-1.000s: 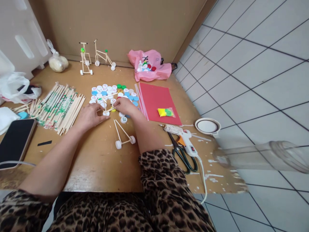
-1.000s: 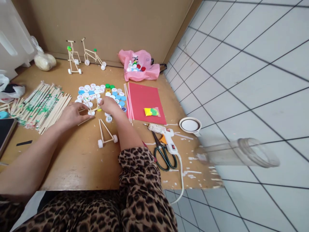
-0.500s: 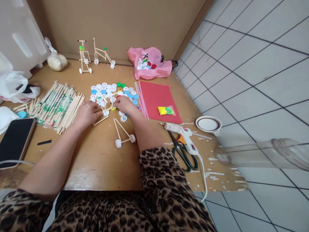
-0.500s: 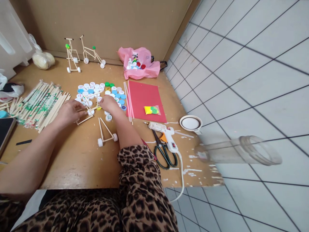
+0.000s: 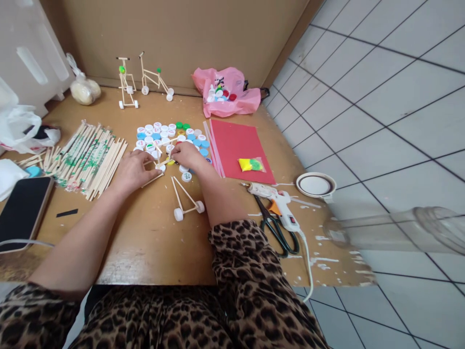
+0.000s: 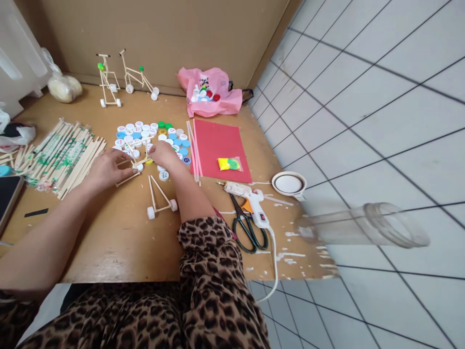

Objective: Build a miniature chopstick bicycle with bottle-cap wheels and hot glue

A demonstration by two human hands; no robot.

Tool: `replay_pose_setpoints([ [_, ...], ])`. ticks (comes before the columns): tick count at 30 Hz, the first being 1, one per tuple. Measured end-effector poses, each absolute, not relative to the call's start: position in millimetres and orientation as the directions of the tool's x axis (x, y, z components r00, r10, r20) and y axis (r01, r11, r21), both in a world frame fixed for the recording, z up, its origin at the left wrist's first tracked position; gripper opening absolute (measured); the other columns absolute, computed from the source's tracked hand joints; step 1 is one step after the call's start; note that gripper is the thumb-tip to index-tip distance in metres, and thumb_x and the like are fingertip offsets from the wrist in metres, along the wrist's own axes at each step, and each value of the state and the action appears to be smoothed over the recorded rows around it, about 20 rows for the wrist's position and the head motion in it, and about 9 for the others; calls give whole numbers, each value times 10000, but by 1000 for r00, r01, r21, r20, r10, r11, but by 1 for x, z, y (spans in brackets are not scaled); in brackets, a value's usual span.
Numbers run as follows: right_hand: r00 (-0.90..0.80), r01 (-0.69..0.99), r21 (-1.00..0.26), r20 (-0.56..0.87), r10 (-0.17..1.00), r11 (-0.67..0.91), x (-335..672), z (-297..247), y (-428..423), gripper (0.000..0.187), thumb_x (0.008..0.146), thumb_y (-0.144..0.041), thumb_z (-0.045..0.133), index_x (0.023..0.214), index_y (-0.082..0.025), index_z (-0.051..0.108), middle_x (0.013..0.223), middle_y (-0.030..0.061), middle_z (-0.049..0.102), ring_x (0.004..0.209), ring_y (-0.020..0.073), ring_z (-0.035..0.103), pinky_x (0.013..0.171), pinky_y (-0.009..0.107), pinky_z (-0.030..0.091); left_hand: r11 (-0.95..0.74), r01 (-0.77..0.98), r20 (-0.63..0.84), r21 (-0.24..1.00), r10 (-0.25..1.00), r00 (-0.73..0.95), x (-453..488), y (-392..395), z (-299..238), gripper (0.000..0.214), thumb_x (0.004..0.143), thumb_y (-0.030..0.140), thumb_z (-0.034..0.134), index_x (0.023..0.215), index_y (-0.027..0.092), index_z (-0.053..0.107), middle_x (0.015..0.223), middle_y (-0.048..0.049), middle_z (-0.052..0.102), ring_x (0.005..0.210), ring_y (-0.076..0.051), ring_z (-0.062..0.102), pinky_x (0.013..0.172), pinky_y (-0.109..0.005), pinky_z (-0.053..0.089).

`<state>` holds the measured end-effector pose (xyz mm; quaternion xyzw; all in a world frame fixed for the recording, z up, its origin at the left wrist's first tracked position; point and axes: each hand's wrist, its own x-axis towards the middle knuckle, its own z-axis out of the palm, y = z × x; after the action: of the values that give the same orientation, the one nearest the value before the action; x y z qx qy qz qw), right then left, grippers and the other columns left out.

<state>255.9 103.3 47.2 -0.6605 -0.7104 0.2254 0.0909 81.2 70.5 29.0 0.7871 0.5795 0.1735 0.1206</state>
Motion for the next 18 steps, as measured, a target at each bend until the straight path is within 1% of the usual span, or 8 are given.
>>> replay_pose_setpoints([
  [3,-107,893,-449,-170,980,20,256,47,104,315,828,-82,561,1056,-142,769,1038,97,764,951,165,688,810,212,480,-308,887,108,343,951,289,84,67,30,439,716,455,724,1085,217,696,1154,-117,693,1145,-342,580,992,-445,445],
  [5,-105,893,-450,-170,980,17,256,47,104,319,817,-77,565,1047,-152,774,1021,88,768,941,168,690,811,215,484,-302,897,78,322,953,293,86,66,31,476,710,463,725,1115,216,683,1184,-122,688,1155,-352,568,988,-459,440],
  [8,-103,893,-449,-168,980,17,256,46,104,326,807,-74,563,1034,-164,779,995,75,772,916,165,693,804,215,490,-294,905,47,309,954,295,88,66,33,456,728,453,706,1105,198,685,1172,-133,698,1144,-362,571,972,-471,441],
  [12,-109,895,-446,-169,980,22,256,46,104,316,814,-78,551,1016,-150,783,986,88,772,913,171,693,802,225,493,-300,907,28,297,952,305,88,66,35,388,752,443,673,1054,202,700,1134,-133,711,1129,-358,580,949,-471,449],
  [18,-134,902,-429,-179,975,45,255,48,104,292,817,-90,573,1011,-144,785,1006,92,770,933,176,694,805,221,490,-305,896,33,323,950,311,87,66,36,354,747,428,676,1028,217,716,1125,-128,712,1149,-359,572,949,-470,453],
])
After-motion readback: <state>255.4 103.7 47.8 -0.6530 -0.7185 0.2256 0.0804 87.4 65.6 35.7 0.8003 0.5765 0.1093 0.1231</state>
